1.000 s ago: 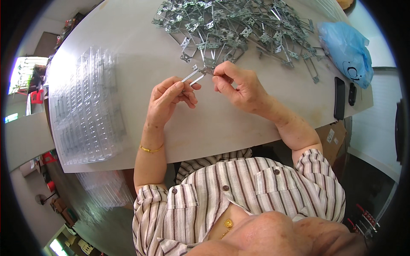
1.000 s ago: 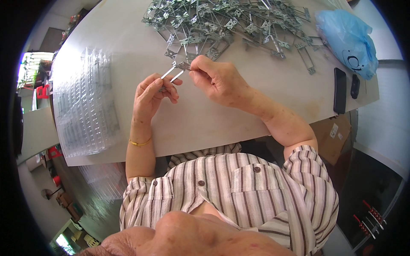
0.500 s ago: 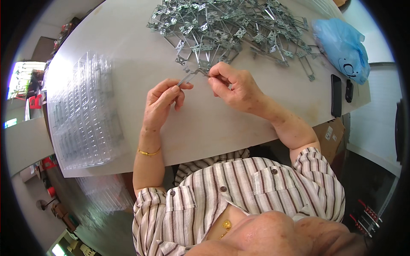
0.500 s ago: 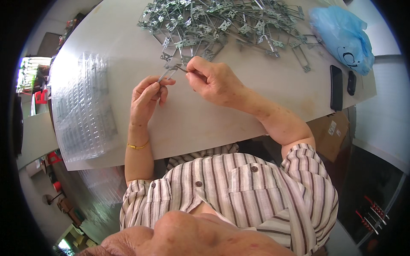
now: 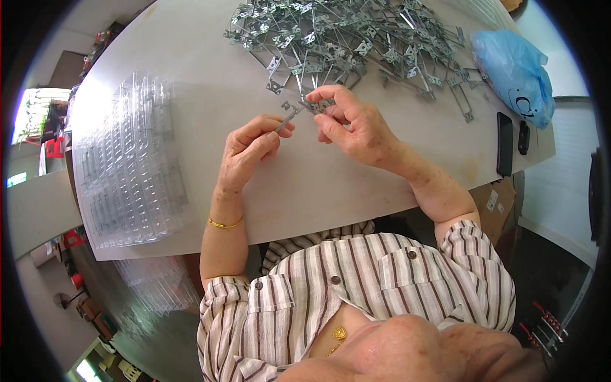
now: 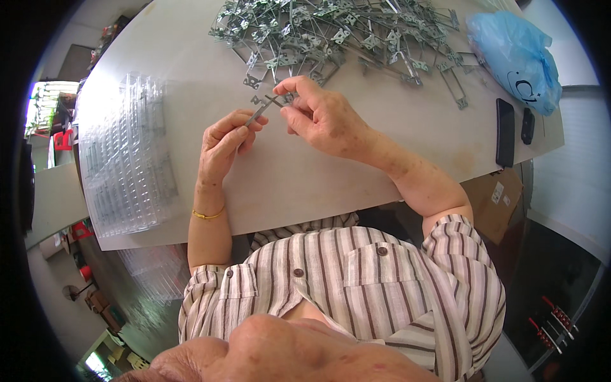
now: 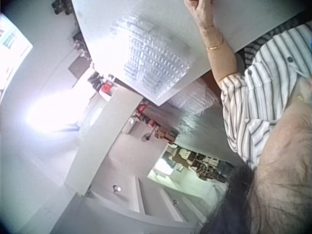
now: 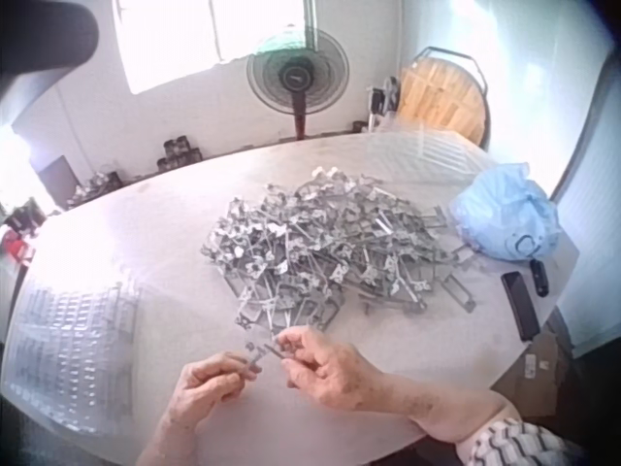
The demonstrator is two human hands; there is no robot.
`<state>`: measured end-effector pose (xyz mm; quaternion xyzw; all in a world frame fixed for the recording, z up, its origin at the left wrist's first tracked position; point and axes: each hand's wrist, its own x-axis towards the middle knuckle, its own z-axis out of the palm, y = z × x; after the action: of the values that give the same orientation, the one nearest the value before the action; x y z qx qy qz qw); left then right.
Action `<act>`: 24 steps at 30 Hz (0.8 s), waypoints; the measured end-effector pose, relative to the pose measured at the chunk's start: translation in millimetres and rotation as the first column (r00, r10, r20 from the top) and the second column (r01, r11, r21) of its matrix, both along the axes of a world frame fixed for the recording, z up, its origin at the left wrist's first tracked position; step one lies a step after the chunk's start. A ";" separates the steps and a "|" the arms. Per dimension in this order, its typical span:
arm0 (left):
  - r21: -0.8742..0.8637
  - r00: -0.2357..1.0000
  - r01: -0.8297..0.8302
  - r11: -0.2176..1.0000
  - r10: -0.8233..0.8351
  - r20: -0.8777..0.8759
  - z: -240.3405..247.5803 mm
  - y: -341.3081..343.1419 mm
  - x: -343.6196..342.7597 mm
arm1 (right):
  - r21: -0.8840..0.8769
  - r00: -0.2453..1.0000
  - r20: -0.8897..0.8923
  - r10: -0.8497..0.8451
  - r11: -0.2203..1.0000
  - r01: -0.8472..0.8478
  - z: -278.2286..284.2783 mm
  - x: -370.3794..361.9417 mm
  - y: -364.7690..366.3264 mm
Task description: The person assembles metal components by inserting metal pins into metal frames by hand, then places the assembled pieces into slots in a plastic tray.
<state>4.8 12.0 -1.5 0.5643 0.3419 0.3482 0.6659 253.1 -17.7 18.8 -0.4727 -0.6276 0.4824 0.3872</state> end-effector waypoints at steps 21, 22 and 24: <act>-0.003 0.968 0.081 0.997 -0.079 -0.240 -1.8 -7.3 5.5 | -0.273 0.977 -0.174 0.123 0.947 -0.167 9.1 2.8 0.7; 0.024 0.953 0.094 0.995 -0.083 -0.292 0.3 -7.5 6.4 | -0.277 0.983 -0.141 0.120 0.948 -0.155 10.0 3.1 1.1; 0.005 0.957 0.097 0.995 -0.091 -0.275 6.6 -7.8 8.1 | -0.221 0.981 -0.161 0.103 0.965 -0.138 0.7 1.6 0.7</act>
<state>12.9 4.1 5.1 0.6289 0.4003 0.2378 0.6226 254.7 -17.0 19.5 -0.4383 -0.5641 0.6088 0.3450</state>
